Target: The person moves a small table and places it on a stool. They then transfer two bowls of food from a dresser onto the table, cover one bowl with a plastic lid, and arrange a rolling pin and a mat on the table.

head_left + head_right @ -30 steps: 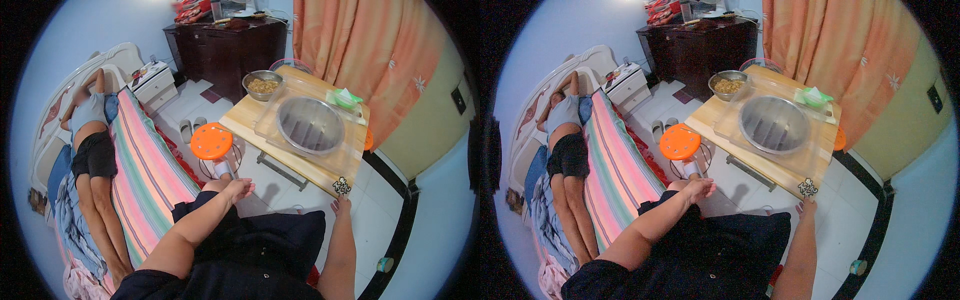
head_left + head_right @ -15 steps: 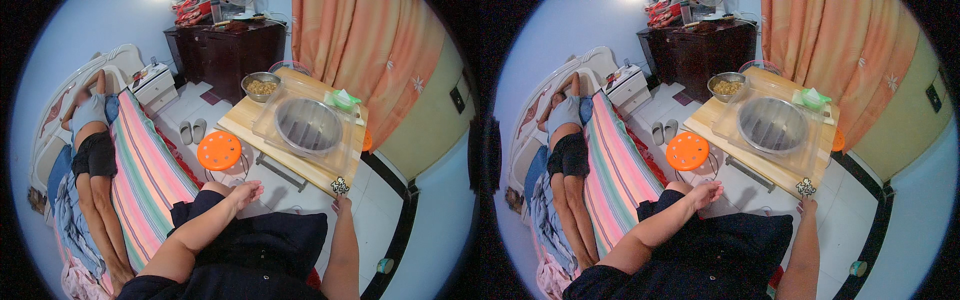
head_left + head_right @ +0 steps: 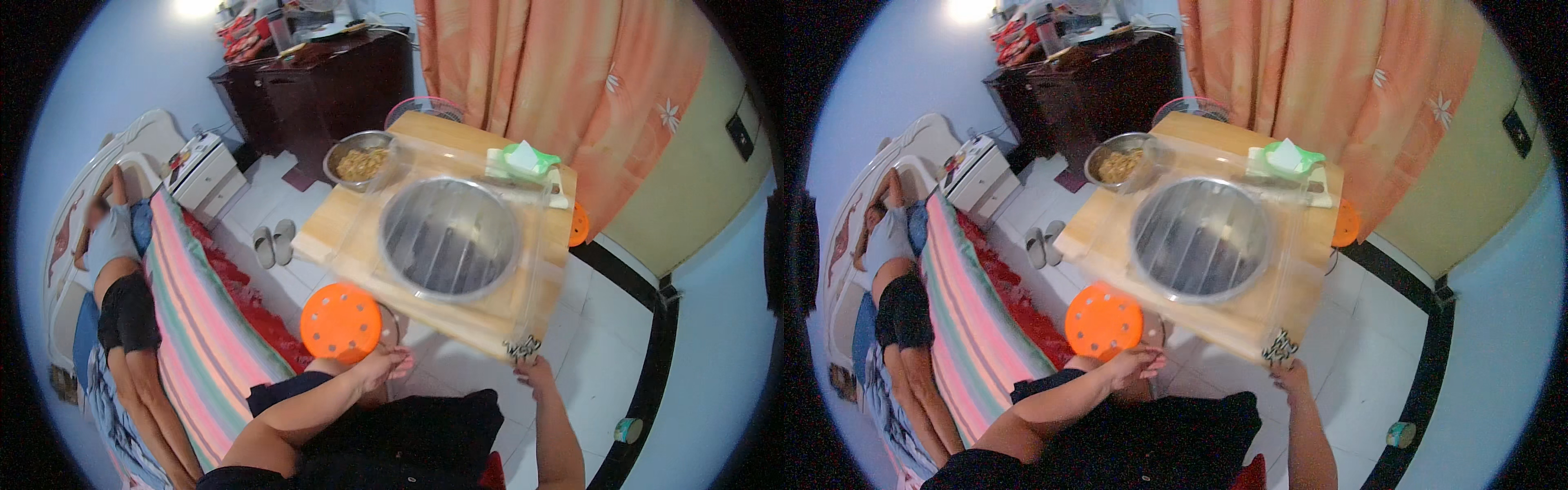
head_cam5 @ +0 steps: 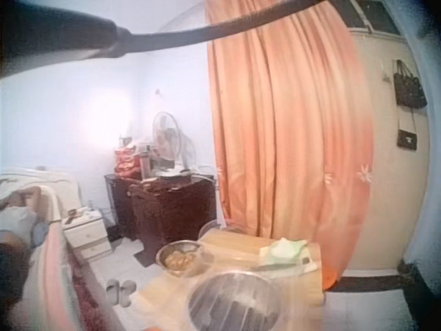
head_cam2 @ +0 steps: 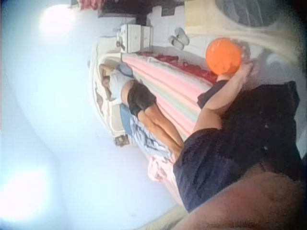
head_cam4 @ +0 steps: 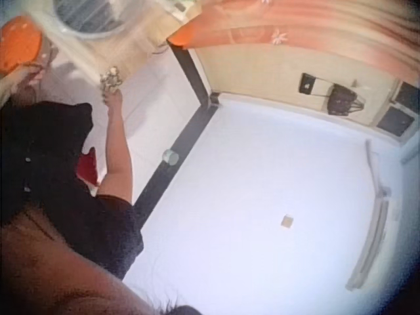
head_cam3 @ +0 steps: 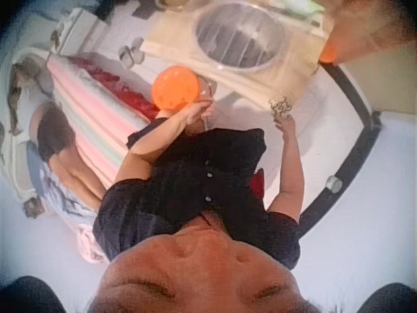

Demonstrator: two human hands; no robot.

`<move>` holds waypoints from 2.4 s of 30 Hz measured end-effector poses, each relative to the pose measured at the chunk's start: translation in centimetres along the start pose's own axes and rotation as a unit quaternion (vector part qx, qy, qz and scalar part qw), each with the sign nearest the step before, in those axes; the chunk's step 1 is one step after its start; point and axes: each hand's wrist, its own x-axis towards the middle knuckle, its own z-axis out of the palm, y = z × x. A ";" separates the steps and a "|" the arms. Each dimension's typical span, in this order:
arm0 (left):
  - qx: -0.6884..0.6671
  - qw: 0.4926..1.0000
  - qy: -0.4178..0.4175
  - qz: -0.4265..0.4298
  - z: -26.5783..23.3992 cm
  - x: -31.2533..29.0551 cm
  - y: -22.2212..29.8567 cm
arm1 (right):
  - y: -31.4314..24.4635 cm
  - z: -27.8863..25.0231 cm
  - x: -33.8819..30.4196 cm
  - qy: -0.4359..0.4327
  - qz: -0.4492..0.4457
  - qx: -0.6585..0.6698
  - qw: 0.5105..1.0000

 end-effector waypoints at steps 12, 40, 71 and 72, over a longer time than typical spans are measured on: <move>0.115 0.976 0.030 -0.184 6.4 0.2 8.6 | 0.7 -0.2 0.5 0.083 0.010 -0.173 0.981; -0.148 0.973 0.178 -0.015 20.9 -8.7 14.7 | -24.6 -20.3 -1.7 -0.094 0.034 -0.038 0.994; -0.170 0.843 0.501 0.094 26.1 -1.7 5.7 | -38.5 -5.2 9.1 -0.307 -0.575 -0.671 0.353; -0.192 0.833 0.507 0.105 26.1 -2.0 6.3 | -39.1 -5.3 7.8 -0.326 -0.542 -0.690 0.351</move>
